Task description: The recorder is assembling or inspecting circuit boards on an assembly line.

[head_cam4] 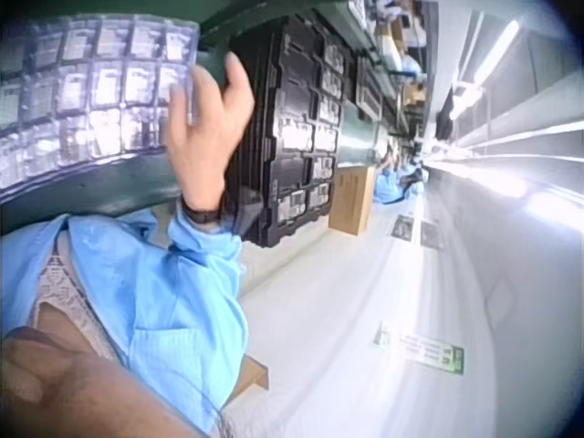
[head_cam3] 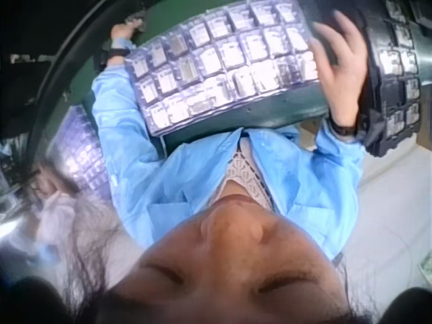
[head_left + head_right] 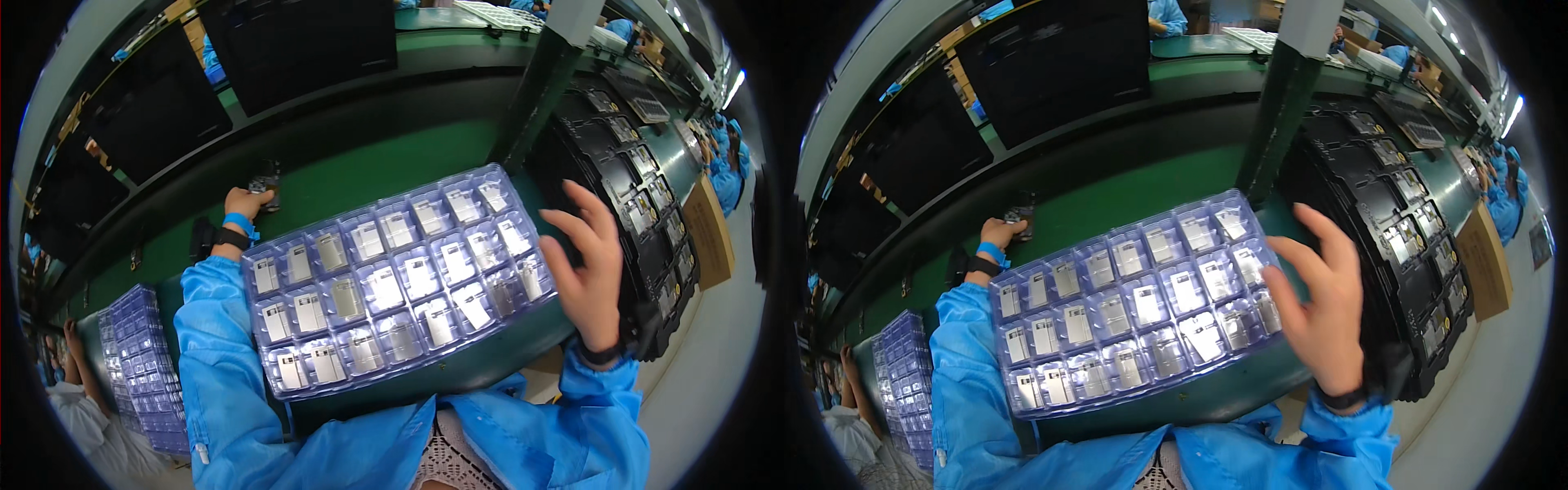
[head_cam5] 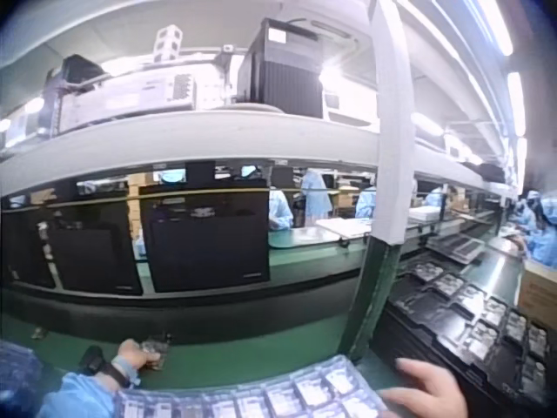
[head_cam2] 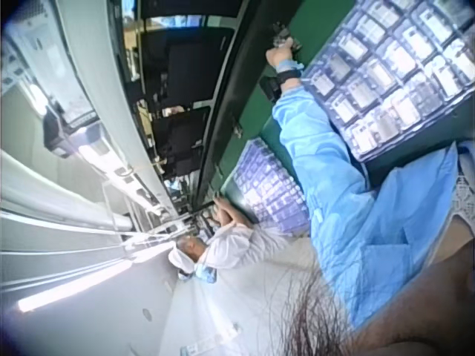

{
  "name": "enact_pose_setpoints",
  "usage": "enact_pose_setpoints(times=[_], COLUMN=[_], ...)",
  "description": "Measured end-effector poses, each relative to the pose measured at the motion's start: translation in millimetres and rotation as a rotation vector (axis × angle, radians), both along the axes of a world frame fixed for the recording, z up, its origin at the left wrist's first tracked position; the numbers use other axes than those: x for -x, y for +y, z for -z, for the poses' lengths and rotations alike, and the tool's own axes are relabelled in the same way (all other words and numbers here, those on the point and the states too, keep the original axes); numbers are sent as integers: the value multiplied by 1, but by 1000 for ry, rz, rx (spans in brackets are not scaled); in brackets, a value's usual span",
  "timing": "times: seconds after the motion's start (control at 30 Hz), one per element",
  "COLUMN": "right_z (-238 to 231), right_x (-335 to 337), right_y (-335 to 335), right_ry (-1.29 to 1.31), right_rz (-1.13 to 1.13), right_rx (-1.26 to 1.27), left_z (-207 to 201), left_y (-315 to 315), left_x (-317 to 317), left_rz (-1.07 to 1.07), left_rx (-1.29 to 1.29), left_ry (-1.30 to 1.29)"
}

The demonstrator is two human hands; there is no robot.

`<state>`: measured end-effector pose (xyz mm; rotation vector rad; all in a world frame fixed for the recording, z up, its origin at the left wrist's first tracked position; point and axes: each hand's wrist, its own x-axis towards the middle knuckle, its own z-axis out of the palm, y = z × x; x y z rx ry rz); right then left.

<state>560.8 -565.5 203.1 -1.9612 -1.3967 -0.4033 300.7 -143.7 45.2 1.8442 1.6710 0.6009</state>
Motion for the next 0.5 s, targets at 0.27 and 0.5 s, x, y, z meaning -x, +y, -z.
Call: enact_pose_setpoints(times=[0.27,0.5], right_z=[11,20], right_x=[2,53], right_y=[28,44], right_ry=[280,209], right_rz=[-264,-695], right_rx=[99,332], left_z=[-50,-133], left_y=[-42,-150], left_x=[54,120], left_rz=[-6,269], left_rx=[23,314], left_ry=[-1035,-1750])
